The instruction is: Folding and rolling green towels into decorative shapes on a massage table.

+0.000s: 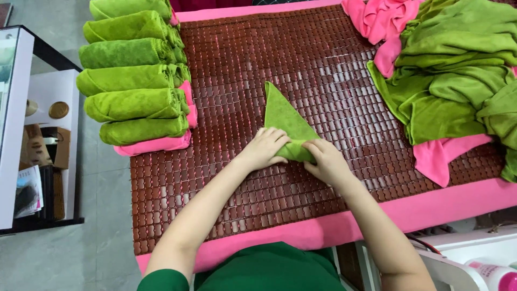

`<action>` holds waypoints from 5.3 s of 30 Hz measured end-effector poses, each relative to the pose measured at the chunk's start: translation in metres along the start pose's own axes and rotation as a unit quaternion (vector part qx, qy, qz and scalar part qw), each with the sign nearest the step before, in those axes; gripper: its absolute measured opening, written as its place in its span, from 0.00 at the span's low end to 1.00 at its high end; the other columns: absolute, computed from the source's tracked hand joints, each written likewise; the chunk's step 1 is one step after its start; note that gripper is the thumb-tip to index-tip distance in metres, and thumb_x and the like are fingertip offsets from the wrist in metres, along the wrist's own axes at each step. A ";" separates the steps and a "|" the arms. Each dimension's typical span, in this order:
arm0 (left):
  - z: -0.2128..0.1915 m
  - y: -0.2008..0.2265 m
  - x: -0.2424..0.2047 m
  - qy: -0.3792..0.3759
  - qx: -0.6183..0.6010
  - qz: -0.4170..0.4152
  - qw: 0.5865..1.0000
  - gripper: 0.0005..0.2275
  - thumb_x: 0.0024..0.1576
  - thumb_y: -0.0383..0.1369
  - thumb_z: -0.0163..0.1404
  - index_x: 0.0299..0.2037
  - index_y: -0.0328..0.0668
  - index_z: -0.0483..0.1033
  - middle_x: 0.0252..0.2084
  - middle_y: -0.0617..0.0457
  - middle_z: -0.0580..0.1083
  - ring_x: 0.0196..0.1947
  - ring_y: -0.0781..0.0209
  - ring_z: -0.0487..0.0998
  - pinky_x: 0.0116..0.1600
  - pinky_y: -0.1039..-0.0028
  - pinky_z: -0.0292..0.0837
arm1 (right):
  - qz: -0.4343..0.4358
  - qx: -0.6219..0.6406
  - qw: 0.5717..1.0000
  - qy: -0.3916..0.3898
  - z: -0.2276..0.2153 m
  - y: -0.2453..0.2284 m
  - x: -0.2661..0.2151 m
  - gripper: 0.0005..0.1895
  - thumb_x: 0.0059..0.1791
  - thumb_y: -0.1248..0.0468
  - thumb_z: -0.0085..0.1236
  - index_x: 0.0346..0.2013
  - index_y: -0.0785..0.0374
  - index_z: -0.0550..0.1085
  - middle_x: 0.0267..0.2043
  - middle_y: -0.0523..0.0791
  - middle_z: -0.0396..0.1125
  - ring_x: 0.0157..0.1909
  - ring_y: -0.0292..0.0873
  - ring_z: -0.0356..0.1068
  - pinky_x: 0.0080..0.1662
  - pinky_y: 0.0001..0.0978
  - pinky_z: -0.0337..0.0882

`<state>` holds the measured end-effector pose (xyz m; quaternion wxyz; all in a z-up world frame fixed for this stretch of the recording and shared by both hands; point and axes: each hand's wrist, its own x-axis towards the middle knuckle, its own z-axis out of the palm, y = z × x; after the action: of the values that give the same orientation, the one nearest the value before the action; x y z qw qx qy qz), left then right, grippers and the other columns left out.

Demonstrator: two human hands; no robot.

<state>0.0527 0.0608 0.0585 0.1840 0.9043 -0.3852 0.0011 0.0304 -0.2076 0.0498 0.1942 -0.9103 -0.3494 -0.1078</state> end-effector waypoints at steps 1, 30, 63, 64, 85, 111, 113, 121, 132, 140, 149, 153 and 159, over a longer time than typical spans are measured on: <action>-0.001 -0.002 -0.001 0.017 -0.028 -0.004 0.999 0.28 0.55 0.48 0.61 0.61 0.44 0.69 0.57 0.45 0.71 0.62 0.47 0.70 0.62 0.53 0.63 | 0.008 0.014 1.000 -0.013 0.000 0.003 0.004 0.28 0.38 0.65 0.70 0.53 0.63 0.75 0.51 0.50 0.71 0.55 0.55 0.73 0.58 0.48 0.72; 0.087 -0.012 0.031 0.180 0.077 -0.041 0.980 0.13 0.70 0.42 0.40 0.52 0.46 0.74 0.49 0.50 0.74 0.55 0.51 0.74 0.61 0.59 0.68 | -0.018 -0.124 0.992 0.019 0.029 0.032 0.038 0.09 0.44 0.59 0.52 0.38 0.51 0.74 0.37 0.39 0.66 0.46 0.43 0.70 0.54 0.41 0.66; -0.019 0.029 0.034 -0.161 -0.017 -0.134 0.978 0.32 0.61 0.48 0.52 0.73 0.43 0.60 0.70 0.42 0.66 0.73 0.45 0.61 0.73 0.46 0.49 | -0.013 -0.100 0.992 0.071 0.006 -0.024 0.024 0.20 0.45 0.58 0.61 0.53 0.54 0.76 0.54 0.42 0.71 0.59 0.43 0.72 0.65 0.45 0.64; -0.017 0.041 0.026 -0.114 0.021 -0.148 0.982 0.34 0.60 0.46 0.56 0.73 0.40 0.59 0.72 0.39 0.63 0.74 0.42 0.59 0.74 0.45 0.49 | 0.008 -0.109 0.993 0.039 0.007 -0.020 0.025 0.22 0.45 0.58 0.58 0.54 0.54 0.75 0.56 0.42 0.70 0.61 0.41 0.70 0.67 0.48 0.60; 0.060 -0.017 0.070 0.184 0.221 -0.125 0.950 0.20 0.62 0.27 0.44 0.64 0.31 0.69 0.57 0.38 0.72 0.61 0.39 0.73 0.71 0.42 0.60 | 0.142 0.052 0.969 0.194 0.004 -0.010 0.004 0.26 0.42 0.69 0.59 0.56 0.52 0.78 0.64 0.47 0.63 0.67 0.54 0.65 0.65 0.51 0.60; 0.030 0.053 0.022 0.300 -0.685 -0.181 0.639 0.32 0.43 0.17 0.71 0.61 0.32 0.76 0.58 0.38 0.78 0.60 0.50 0.76 0.67 0.53 0.70 | 0.191 0.709 0.574 0.364 0.014 -0.031 0.013 0.07 0.51 0.79 0.57 0.43 0.71 0.73 0.52 0.53 0.67 0.56 0.58 0.74 0.54 0.67 0.79; -0.029 0.051 0.007 0.070 -0.555 -0.317 0.766 0.33 0.51 0.42 0.68 0.64 0.30 0.73 0.58 0.30 0.76 0.60 0.41 0.78 0.67 0.52 0.69 | 0.131 0.625 0.675 0.368 -0.023 -0.034 0.019 0.08 0.47 0.76 0.65 0.36 0.66 0.74 0.59 0.52 0.67 0.61 0.52 0.70 0.61 0.51 0.73; -0.065 0.035 -0.005 0.350 -0.410 -0.085 0.838 0.07 0.61 0.24 0.57 0.47 0.46 0.84 0.49 0.53 0.81 0.53 0.58 0.81 0.62 0.66 0.75 | -0.025 0.266 0.957 0.114 -0.168 -0.041 0.033 0.07 0.42 0.76 0.69 0.32 0.66 0.81 0.58 0.58 0.71 0.62 0.64 0.70 0.63 0.58 0.67; -0.081 0.073 0.009 0.359 -0.206 0.115 0.903 0.03 0.62 0.28 0.58 0.43 0.42 0.83 0.45 0.52 0.79 0.50 0.49 0.82 0.57 0.60 0.80 | -0.054 0.269 0.939 0.206 -0.077 -0.061 0.030 0.14 0.44 0.82 0.61 0.36 0.64 0.84 0.58 0.54 0.64 0.67 0.65 0.67 0.59 0.54 0.76; -0.082 0.072 0.007 0.348 -0.190 0.070 0.915 0.06 0.57 0.27 0.60 0.43 0.43 0.81 0.45 0.53 0.76 0.46 0.49 0.81 0.53 0.58 0.80 | -0.081 0.198 0.931 0.297 -0.057 -0.063 0.028 0.14 0.46 0.80 0.60 0.38 0.61 0.85 0.55 0.53 0.68 0.60 0.61 0.69 0.59 0.51 0.75; -0.081 0.081 0.007 0.377 -0.158 0.095 0.908 0.04 0.57 0.22 0.57 0.38 0.42 0.80 0.43 0.53 0.76 0.44 0.50 0.82 0.54 0.62 0.80 | -0.110 0.114 0.938 0.309 -0.059 -0.062 0.025 0.11 0.46 0.78 0.62 0.36 0.61 0.84 0.46 0.48 0.73 0.54 0.57 0.72 0.57 0.56 0.76; -0.075 0.078 0.008 0.379 -0.128 0.095 0.911 0.03 0.59 0.23 0.56 0.38 0.41 0.80 0.42 0.52 0.75 0.44 0.50 0.81 0.54 0.63 0.80 | -0.144 0.072 0.934 0.319 -0.070 -0.074 0.031 0.08 0.49 0.77 0.62 0.35 0.63 0.83 0.44 0.48 0.72 0.49 0.52 0.70 0.60 0.57 0.74; -0.068 0.072 0.010 0.366 -0.091 0.119 0.918 0.02 0.59 0.25 0.57 0.39 0.39 0.79 0.44 0.50 0.75 0.46 0.48 0.81 0.56 0.61 0.80 | -0.150 0.057 0.942 0.296 -0.076 -0.074 0.032 0.09 0.49 0.76 0.59 0.34 0.62 0.83 0.44 0.47 0.74 0.48 0.52 0.72 0.57 0.56 0.77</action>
<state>0.0188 0.0309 0.1467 0.3923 0.7674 -0.3942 0.3190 -0.0010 -0.1711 0.1490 0.3216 -0.7619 -0.4140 -0.3803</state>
